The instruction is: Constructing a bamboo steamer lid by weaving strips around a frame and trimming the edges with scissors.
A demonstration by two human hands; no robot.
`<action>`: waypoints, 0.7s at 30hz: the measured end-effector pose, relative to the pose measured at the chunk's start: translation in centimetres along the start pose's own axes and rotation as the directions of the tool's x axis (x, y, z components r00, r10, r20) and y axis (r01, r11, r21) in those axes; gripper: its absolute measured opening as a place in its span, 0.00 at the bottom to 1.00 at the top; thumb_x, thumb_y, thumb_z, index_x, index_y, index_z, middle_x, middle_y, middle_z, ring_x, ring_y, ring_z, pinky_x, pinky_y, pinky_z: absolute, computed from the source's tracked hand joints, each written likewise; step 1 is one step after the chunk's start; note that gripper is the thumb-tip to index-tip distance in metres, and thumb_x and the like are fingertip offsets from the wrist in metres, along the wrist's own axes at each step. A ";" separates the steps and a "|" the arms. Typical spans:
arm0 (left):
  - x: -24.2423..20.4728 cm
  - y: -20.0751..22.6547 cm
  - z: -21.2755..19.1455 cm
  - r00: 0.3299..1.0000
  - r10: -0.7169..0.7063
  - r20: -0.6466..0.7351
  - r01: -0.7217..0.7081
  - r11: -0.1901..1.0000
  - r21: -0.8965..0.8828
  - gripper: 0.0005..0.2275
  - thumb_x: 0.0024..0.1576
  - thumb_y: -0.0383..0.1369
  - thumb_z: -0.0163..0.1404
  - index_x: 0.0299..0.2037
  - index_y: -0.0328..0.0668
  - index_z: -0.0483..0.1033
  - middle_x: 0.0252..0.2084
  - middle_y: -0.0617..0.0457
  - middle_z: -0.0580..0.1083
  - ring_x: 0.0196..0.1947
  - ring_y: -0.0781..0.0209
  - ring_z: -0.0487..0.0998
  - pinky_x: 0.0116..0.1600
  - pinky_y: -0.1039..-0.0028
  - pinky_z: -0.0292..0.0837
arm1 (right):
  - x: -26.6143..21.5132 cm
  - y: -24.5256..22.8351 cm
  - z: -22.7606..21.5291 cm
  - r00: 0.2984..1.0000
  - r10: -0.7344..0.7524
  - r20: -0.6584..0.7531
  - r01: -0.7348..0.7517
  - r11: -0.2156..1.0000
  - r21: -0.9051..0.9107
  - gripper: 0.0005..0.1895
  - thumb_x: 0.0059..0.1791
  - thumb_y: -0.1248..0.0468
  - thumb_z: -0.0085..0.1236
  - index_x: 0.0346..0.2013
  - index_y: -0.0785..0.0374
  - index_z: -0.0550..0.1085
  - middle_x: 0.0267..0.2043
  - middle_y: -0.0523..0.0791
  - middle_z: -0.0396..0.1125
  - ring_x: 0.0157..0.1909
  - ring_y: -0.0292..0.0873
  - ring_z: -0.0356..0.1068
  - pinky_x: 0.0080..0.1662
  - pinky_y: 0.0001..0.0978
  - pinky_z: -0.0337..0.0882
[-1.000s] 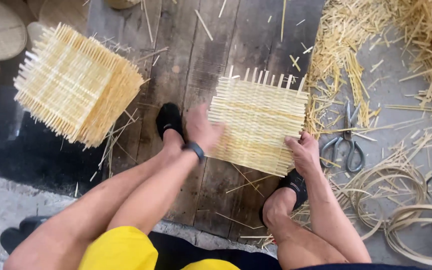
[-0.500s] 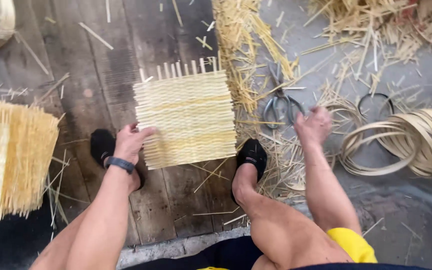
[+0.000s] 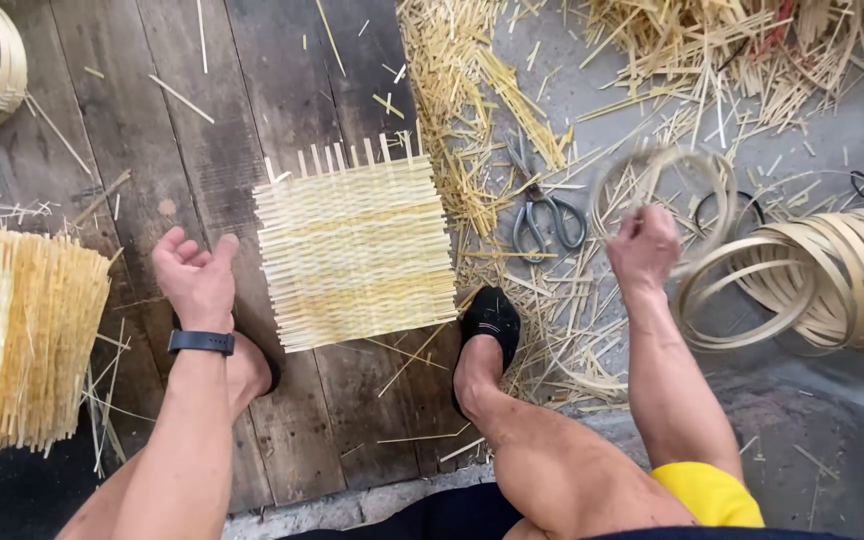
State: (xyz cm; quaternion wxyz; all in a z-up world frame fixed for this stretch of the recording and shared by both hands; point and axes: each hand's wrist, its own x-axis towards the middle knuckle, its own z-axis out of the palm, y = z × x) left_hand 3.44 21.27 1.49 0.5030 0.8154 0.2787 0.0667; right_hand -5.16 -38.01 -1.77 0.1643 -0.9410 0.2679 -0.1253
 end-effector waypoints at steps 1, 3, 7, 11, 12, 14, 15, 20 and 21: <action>-0.5 0.5 0.3 1.000 0.005 0.001 -0.005 1.000 -0.003 0.33 0.52 0.32 0.69 0.63 0.33 0.64 0.55 0.47 0.68 0.47 0.63 0.70 0.55 0.73 0.73 | 0.1 -1.5 -1.2 1.000 0.001 -0.006 -0.001 1.000 0.001 0.04 0.51 0.70 0.62 0.34 0.69 0.75 0.36 0.52 0.72 0.39 0.53 0.72 0.43 0.45 0.70; -1.1 1.6 0.8 0.980 0.196 0.019 -0.197 0.974 0.111 0.30 0.55 0.30 0.68 0.63 0.33 0.65 0.56 0.46 0.69 0.51 0.60 0.72 0.57 0.70 0.73 | 0.8 -4.8 -3.1 0.984 -0.179 0.027 0.177 0.982 0.063 0.03 0.50 0.71 0.62 0.37 0.68 0.77 0.37 0.54 0.70 0.38 0.55 0.71 0.40 0.47 0.69; -5.5 10.5 2.8 0.944 0.317 0.088 -0.319 0.948 0.016 0.26 0.57 0.31 0.62 0.64 0.39 0.66 0.59 0.49 0.68 0.54 0.59 0.73 0.53 0.72 0.75 | 0.1 -9.8 -8.4 0.955 -0.291 -0.057 0.296 0.938 0.182 0.06 0.50 0.72 0.59 0.41 0.69 0.77 0.40 0.52 0.71 0.41 0.53 0.71 0.43 0.45 0.71; -8.6 16.2 6.0 0.769 0.503 0.395 -0.497 0.858 -0.125 0.23 0.63 0.40 0.57 0.66 0.39 0.70 0.65 0.44 0.70 0.66 0.54 0.70 0.64 0.66 0.71 | -1.7 -11.6 -11.3 0.905 -0.347 0.246 -0.164 0.249 0.954 0.06 0.58 0.66 0.54 0.43 0.67 0.74 0.37 0.47 0.69 0.38 0.45 0.72 0.42 0.41 0.74; -8.8 17.1 7.0 0.665 0.596 0.451 -0.559 0.797 -0.228 0.25 0.66 0.40 0.55 0.70 0.36 0.69 0.70 0.41 0.69 0.72 0.51 0.66 0.70 0.61 0.64 | -1.9 -12.0 -11.4 0.819 -0.483 0.311 -0.462 -0.232 0.856 0.07 0.60 0.63 0.54 0.44 0.66 0.75 0.35 0.47 0.69 0.38 0.44 0.71 0.43 0.42 0.74; -8.8 17.4 8.2 0.674 0.541 0.503 -0.378 0.838 -0.394 0.21 0.68 0.40 0.52 0.66 0.37 0.71 0.67 0.45 0.71 0.68 0.57 0.68 0.67 0.69 0.65 | -2.7 -12.2 -10.6 0.786 -0.490 0.377 -0.531 -0.223 0.817 0.08 0.60 0.62 0.55 0.45 0.66 0.74 0.37 0.47 0.68 0.39 0.44 0.70 0.43 0.43 0.74; -8.8 17.5 8.8 0.653 0.498 0.570 -0.164 0.828 -0.536 0.17 0.69 0.40 0.48 0.63 0.38 0.72 0.64 0.49 0.72 0.65 0.64 0.69 0.64 0.77 0.66 | -3.0 -12.2 -10.1 0.756 -0.483 0.443 -0.591 -0.211 0.779 0.10 0.60 0.61 0.56 0.46 0.67 0.73 0.38 0.47 0.67 0.40 0.45 0.69 0.43 0.43 0.74; -9.3 16.6 7.8 0.648 0.095 0.756 0.419 0.784 -0.458 0.11 0.66 0.35 0.52 0.49 0.37 0.84 0.24 0.59 0.70 0.19 0.75 0.60 0.22 0.82 0.52 | -2.2 -18.7 -11.9 0.858 -0.407 0.312 -0.162 0.363 0.918 0.17 0.57 0.60 0.60 0.55 0.68 0.71 0.44 0.49 0.65 0.45 0.47 0.67 0.48 0.43 0.72; -9.9 16.2 7.6 0.630 0.024 0.776 0.490 0.763 -0.422 0.10 0.65 0.35 0.53 0.47 0.38 0.84 0.22 0.62 0.68 0.18 0.76 0.58 0.22 0.82 0.50 | -2.2 -20.9 -13.1 0.879 -0.475 0.049 0.382 0.761 0.524 0.24 0.54 0.60 0.61 0.62 0.68 0.70 0.48 0.50 0.65 0.49 0.48 0.67 0.53 0.43 0.72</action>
